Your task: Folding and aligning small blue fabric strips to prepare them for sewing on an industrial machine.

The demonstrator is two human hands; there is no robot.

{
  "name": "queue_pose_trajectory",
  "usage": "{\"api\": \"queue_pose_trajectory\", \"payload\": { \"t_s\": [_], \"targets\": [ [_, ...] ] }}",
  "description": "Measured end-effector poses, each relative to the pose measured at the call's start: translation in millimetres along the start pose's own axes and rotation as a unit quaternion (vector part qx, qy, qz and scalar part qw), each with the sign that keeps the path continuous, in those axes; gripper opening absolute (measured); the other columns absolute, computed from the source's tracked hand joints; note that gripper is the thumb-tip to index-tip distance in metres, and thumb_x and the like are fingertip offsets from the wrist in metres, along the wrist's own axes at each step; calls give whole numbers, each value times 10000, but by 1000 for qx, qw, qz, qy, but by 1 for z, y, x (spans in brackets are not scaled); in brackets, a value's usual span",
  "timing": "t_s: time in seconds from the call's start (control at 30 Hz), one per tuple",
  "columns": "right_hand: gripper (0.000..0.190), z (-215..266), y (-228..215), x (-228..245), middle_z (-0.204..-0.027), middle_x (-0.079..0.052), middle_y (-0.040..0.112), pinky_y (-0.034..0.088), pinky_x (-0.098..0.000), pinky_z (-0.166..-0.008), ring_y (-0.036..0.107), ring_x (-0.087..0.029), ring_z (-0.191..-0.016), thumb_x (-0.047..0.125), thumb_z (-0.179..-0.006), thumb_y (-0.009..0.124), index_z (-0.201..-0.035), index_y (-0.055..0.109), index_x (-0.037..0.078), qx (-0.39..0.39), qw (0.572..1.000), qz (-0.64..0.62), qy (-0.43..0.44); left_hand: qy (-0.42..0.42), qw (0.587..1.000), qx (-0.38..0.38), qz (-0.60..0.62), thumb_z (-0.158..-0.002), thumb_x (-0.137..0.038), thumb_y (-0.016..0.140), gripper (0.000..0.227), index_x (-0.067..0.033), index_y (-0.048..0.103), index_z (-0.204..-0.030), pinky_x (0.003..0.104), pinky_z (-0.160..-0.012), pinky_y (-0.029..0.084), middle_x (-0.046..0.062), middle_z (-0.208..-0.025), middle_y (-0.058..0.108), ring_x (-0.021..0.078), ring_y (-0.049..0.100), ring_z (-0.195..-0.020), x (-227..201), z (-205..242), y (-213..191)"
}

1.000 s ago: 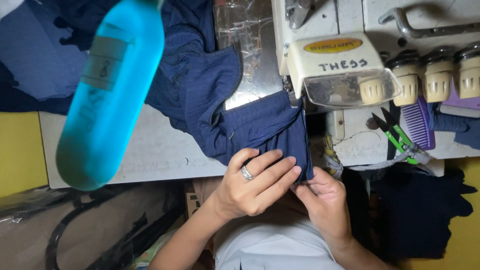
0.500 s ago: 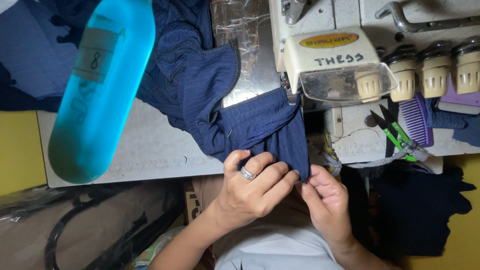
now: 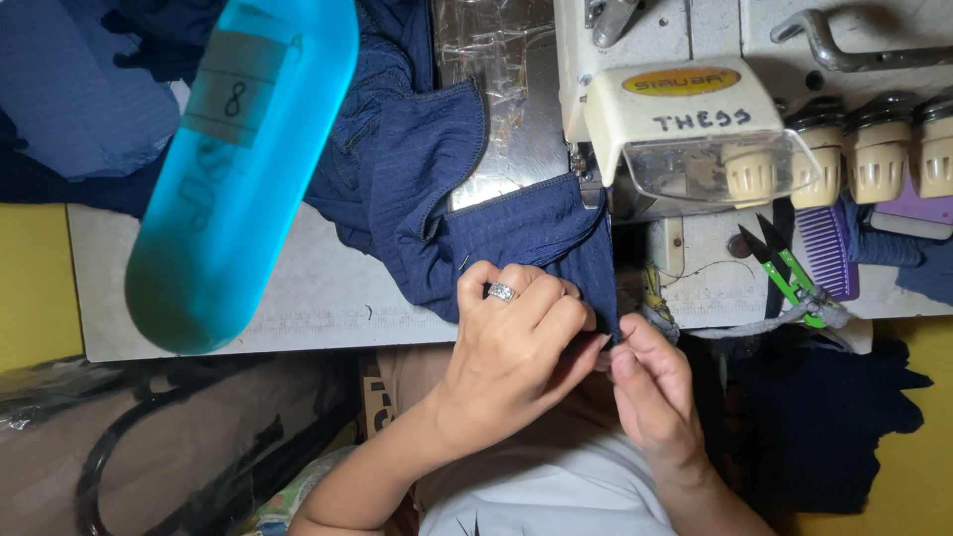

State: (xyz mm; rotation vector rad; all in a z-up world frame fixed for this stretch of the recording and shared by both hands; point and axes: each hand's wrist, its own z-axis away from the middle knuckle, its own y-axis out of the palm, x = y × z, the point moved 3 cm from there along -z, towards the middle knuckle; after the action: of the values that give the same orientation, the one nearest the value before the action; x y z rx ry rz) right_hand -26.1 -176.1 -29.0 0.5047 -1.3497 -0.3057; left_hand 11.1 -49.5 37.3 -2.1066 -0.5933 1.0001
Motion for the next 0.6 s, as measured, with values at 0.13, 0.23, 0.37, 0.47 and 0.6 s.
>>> {"api": "queue_pose_trajectory", "payload": {
  "t_s": [0.13,0.23,0.37,0.47,0.6],
  "targets": [
    [167,-9,-4,-2,-639,1,354,337,-195,-544,358,-78,-598,70,-832,453,-682,381,50,-26,996,81,-12,-8,1000,-20,-3,-838,-151,499,116,-90,450,-752,361,-683,229,34,-803,495,213,479,-718,1,4,0],
    [291,-10,-12,-5,-566,47,257,245,-189,-467,260,-58,-530,70,-825,462,-571,322,92,-67,990,125,-14,-11,999,-40,9,-847,-168,510,113,-99,471,-767,366,-722,233,55,-899,509,231,522,-781,1,13,-5],
    [285,-9,-11,0,-557,66,235,190,-194,-468,216,-49,-528,51,-811,483,-554,361,76,-121,964,228,-59,-129,978,-144,79,-731,-137,652,154,-49,539,-788,325,-755,390,91,-821,545,234,544,-776,10,34,-18],
    [280,-8,-8,1,-544,62,235,197,-195,-463,215,-50,-522,56,-814,479,-557,367,61,-129,953,266,-71,-191,965,-176,26,-788,-63,567,77,-23,524,-838,300,-664,409,98,-783,532,215,529,-702,23,50,-11],
    [262,-5,-8,-1,-551,60,249,199,-191,-475,226,-48,-533,61,-810,491,-568,392,50,-136,951,268,-76,-226,962,-155,13,-789,-148,583,236,9,492,-940,333,-743,425,139,-863,528,254,529,-802,25,61,-3]
  ]
}}
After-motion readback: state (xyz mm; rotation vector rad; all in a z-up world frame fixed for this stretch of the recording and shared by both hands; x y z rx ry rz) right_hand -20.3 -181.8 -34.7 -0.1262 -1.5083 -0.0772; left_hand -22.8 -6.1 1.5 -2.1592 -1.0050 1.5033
